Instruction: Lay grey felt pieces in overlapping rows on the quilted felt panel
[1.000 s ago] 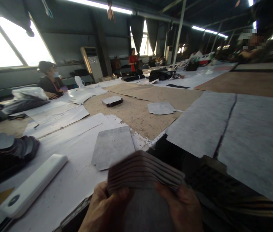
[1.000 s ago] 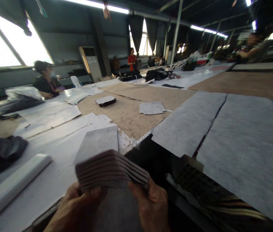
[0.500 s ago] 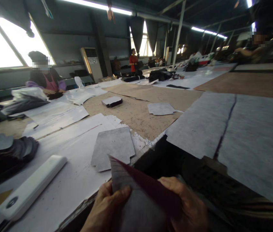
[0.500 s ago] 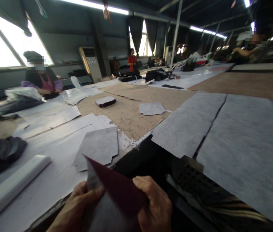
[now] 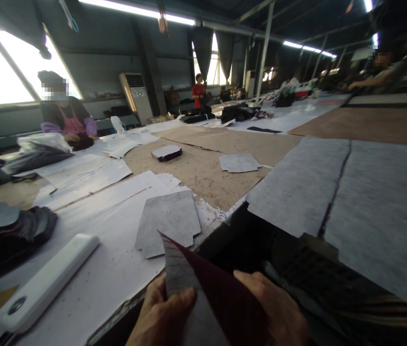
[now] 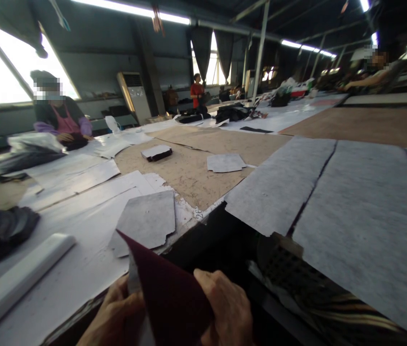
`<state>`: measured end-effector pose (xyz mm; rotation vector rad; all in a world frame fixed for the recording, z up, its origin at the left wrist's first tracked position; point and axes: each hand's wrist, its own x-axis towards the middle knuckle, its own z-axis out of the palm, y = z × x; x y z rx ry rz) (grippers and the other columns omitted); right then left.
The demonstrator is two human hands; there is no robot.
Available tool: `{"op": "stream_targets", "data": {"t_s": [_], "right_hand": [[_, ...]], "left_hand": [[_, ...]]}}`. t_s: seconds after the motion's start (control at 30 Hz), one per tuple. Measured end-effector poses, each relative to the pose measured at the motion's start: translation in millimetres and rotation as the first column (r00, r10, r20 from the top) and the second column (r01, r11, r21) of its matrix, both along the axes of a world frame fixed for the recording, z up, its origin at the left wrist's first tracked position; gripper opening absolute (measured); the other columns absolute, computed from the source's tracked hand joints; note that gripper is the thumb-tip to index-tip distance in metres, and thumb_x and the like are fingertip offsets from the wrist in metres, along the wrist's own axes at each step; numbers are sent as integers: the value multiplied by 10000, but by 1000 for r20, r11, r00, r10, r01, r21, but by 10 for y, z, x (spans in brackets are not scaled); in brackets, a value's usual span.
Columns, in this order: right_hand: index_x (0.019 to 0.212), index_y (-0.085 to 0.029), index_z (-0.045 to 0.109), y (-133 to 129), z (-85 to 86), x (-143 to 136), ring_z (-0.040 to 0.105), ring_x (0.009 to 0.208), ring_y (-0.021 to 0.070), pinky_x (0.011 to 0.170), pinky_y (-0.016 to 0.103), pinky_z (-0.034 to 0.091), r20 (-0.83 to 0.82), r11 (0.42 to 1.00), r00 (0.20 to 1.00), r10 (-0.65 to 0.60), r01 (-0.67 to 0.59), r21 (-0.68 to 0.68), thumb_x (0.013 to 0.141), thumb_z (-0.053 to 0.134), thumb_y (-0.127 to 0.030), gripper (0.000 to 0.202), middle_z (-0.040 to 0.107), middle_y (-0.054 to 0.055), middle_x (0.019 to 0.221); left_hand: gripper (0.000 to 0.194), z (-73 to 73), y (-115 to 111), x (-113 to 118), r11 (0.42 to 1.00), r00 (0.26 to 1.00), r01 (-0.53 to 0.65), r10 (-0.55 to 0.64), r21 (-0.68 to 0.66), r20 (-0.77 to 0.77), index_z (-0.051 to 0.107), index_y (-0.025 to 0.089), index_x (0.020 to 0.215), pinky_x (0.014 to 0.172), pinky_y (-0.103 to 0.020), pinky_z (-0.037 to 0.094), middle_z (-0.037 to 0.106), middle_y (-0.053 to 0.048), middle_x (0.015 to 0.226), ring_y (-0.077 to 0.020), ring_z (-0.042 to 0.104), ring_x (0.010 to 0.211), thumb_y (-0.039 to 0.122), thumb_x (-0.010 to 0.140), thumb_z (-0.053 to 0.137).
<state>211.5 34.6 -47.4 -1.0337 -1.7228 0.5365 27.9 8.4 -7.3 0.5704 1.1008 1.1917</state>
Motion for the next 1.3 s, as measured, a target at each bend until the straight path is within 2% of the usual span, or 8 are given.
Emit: {"op": "stream_targets", "data": {"t_s": [0.07,0.27,0.43,0.57,0.73,0.93,1.13,1.3], "right_hand": [[976,-267,676,22,29,25,643,804,210,763,267,490,3,997,1000,-13,13,71,752,510,-281,280,688,14,884],[799,-190,670,87,134,-115,634,659,213,546,240,493,-199,921,972,-127,41,-387,741,582,-441,272,682,28,734],[698,-193,671,86,58,-148,617,662,236,644,289,481,-158,934,965,-210,150,-324,729,575,-464,290,661,65,668],[879,-184,672,135,178,-100,630,758,256,657,298,500,-320,766,931,-178,-73,-639,668,641,-499,381,682,67,803],[1045,-161,615,154,229,-96,636,745,266,678,365,512,-592,623,777,-213,-359,-695,656,681,-456,493,681,72,828],[1042,-164,606,125,246,-115,632,799,262,727,370,503,-627,632,756,-185,-397,-665,682,672,-449,463,676,81,881],[997,-174,629,127,304,-59,620,851,263,737,344,504,-434,709,896,-97,-244,-662,705,643,-426,386,668,73,942],[1055,-172,606,138,267,-27,627,819,259,716,354,512,-424,675,903,-65,-273,-686,714,629,-403,412,668,73,940]], "left_hand": [[352,5,-7,15,999,1000,20,-21,-25,-13,678,123,795,511,-283,438,628,-58,603,-172,532,460,367,552,748],[198,-25,-18,-62,914,791,-47,280,402,-544,712,169,693,570,-238,414,617,-15,600,-187,538,588,348,611,687],[336,-99,38,-33,1000,990,-20,22,19,-141,688,97,757,535,-272,433,637,-73,605,-199,567,534,384,587,727],[364,-158,101,-24,993,998,-11,5,-114,-58,665,77,737,520,-283,449,645,-102,608,-201,581,510,350,529,788],[385,-196,117,-48,993,998,-12,4,-121,-68,663,67,758,516,-296,469,660,-119,628,-235,612,541,345,528,795],[367,-199,79,-39,991,999,-31,28,-127,-22,658,69,778,549,-311,483,664,-119,644,-235,620,553,338,560,780],[374,-141,57,-30,993,996,-88,88,-77,-11,647,82,875,638,-330,494,677,-112,690,-245,642,627,305,599,764],[322,-79,43,-15,996,998,-65,65,-53,0,647,76,841,613,-335,502,676,-121,692,-253,644,611,309,636,735]]}}
